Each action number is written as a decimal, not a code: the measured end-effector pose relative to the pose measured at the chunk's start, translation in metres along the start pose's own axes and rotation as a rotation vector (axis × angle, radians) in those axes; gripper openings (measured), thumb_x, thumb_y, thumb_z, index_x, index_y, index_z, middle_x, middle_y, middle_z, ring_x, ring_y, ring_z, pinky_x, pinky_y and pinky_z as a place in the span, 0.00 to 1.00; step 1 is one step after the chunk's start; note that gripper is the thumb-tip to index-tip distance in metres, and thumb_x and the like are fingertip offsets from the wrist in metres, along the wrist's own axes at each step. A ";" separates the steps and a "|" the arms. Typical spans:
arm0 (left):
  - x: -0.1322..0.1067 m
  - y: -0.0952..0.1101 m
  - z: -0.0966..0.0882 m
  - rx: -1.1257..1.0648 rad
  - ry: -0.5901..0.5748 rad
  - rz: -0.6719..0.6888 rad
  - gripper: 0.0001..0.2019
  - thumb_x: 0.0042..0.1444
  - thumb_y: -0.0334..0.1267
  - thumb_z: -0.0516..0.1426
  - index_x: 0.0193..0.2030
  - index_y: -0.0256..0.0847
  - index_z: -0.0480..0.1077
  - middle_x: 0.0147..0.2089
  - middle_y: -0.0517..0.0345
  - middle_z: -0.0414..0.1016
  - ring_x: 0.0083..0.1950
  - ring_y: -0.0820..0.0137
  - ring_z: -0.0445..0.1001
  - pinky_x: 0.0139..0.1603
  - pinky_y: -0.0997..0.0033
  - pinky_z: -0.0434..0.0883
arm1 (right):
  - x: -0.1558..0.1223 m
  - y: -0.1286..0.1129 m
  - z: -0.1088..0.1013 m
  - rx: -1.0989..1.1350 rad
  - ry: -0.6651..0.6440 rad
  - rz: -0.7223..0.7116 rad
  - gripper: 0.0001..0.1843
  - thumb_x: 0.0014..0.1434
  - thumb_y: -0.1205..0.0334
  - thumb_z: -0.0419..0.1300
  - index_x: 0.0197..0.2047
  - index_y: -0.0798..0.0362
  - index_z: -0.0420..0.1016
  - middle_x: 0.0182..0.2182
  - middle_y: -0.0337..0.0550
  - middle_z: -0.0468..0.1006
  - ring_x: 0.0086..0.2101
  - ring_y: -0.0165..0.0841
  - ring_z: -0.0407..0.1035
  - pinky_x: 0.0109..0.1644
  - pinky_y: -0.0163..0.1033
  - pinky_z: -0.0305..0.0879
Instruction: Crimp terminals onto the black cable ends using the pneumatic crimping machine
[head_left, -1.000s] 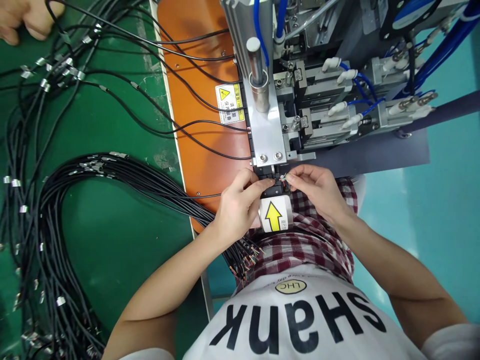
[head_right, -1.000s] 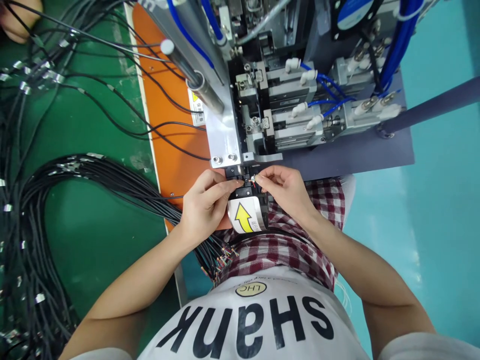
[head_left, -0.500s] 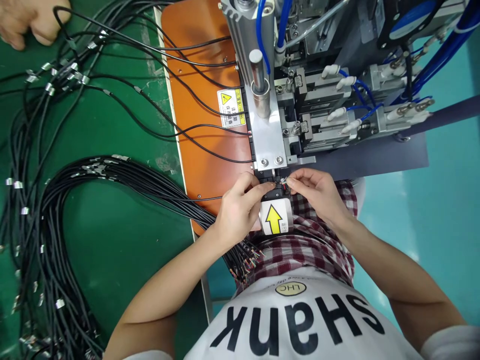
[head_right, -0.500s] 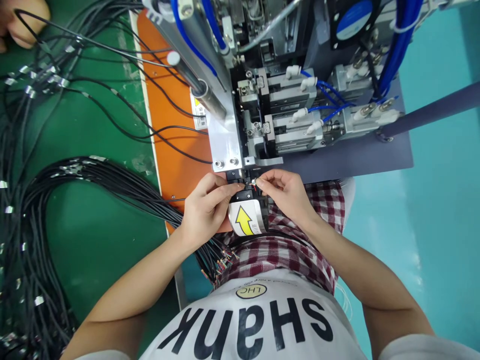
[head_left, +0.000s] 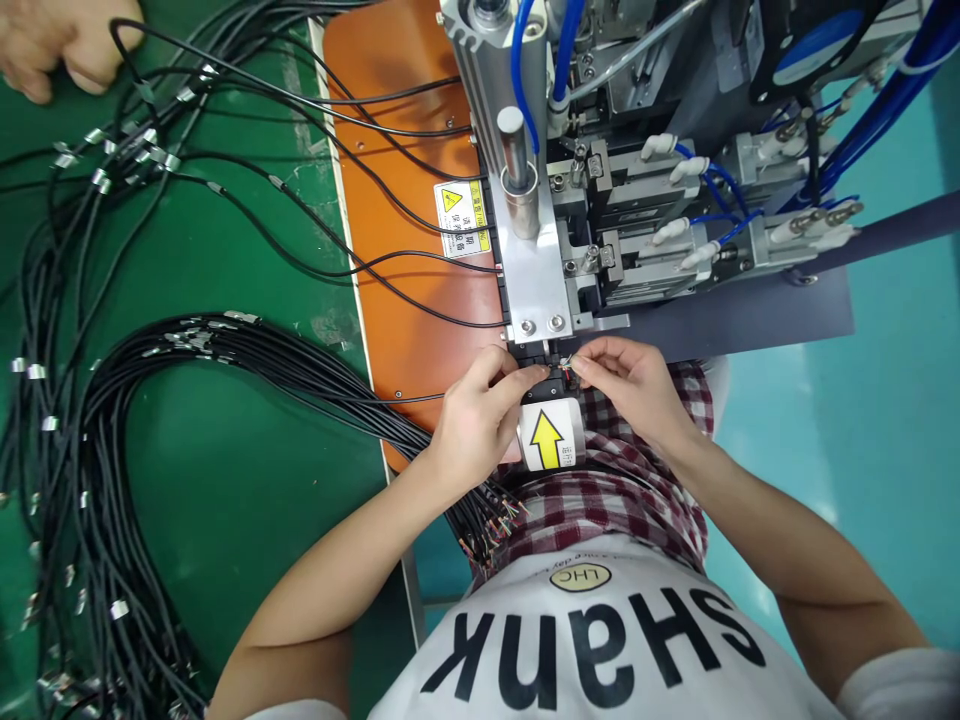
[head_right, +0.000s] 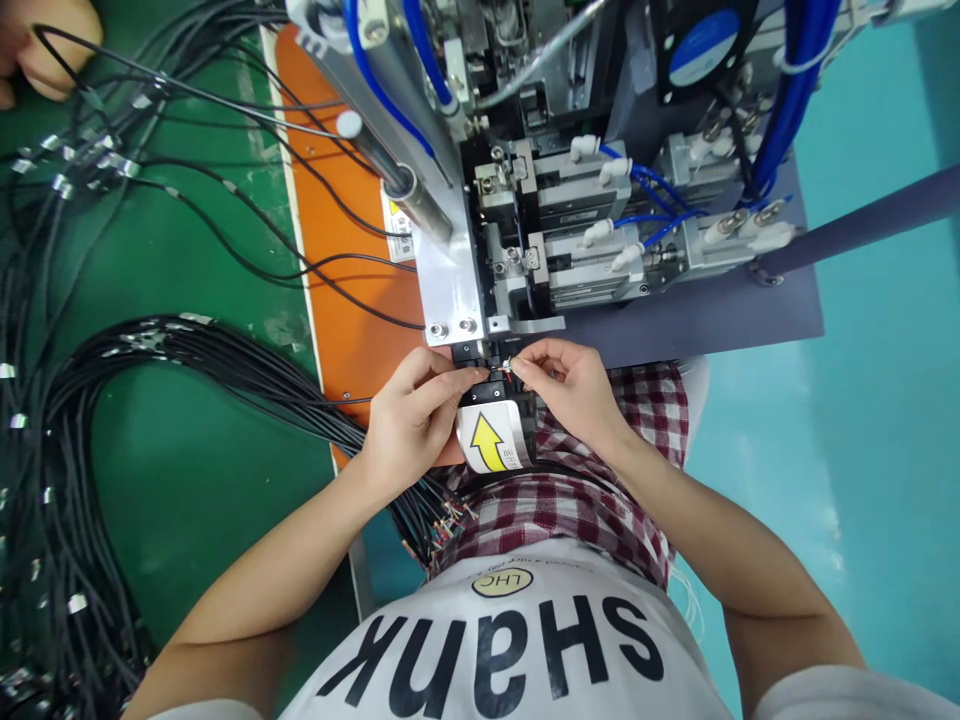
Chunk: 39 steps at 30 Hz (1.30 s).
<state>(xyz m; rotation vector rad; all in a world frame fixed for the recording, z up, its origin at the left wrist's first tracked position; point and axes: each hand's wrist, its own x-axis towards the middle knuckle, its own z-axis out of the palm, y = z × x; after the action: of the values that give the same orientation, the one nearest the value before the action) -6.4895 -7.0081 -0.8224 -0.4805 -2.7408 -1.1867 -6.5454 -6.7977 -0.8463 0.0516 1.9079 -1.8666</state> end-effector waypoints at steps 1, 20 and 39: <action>0.000 0.000 0.000 0.001 0.000 0.001 0.17 0.66 0.25 0.51 0.55 0.42 0.74 0.41 0.55 0.66 0.43 0.70 0.72 0.41 0.69 0.74 | 0.000 0.000 0.000 -0.002 -0.002 0.000 0.09 0.58 0.56 0.69 0.34 0.53 0.80 0.29 0.39 0.78 0.30 0.29 0.68 0.36 0.37 0.64; -0.006 0.004 -0.007 0.035 -0.049 0.066 0.18 0.66 0.24 0.51 0.58 0.41 0.71 0.43 0.54 0.68 0.42 0.71 0.71 0.40 0.72 0.73 | -0.013 -0.007 -0.001 -0.020 -0.041 0.068 0.11 0.59 0.53 0.68 0.35 0.53 0.79 0.27 0.38 0.77 0.29 0.29 0.70 0.34 0.36 0.66; 0.002 -0.002 -0.003 0.041 -0.009 0.031 0.17 0.67 0.26 0.51 0.57 0.42 0.72 0.42 0.55 0.67 0.42 0.70 0.72 0.40 0.70 0.75 | 0.000 -0.004 0.001 0.029 0.001 0.039 0.12 0.57 0.52 0.69 0.34 0.53 0.79 0.28 0.39 0.77 0.29 0.29 0.69 0.36 0.36 0.67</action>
<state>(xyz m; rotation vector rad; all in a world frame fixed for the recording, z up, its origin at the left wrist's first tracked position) -6.4923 -7.0108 -0.8213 -0.5224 -2.7492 -1.1215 -6.5462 -6.7992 -0.8421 0.0986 1.8671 -1.8684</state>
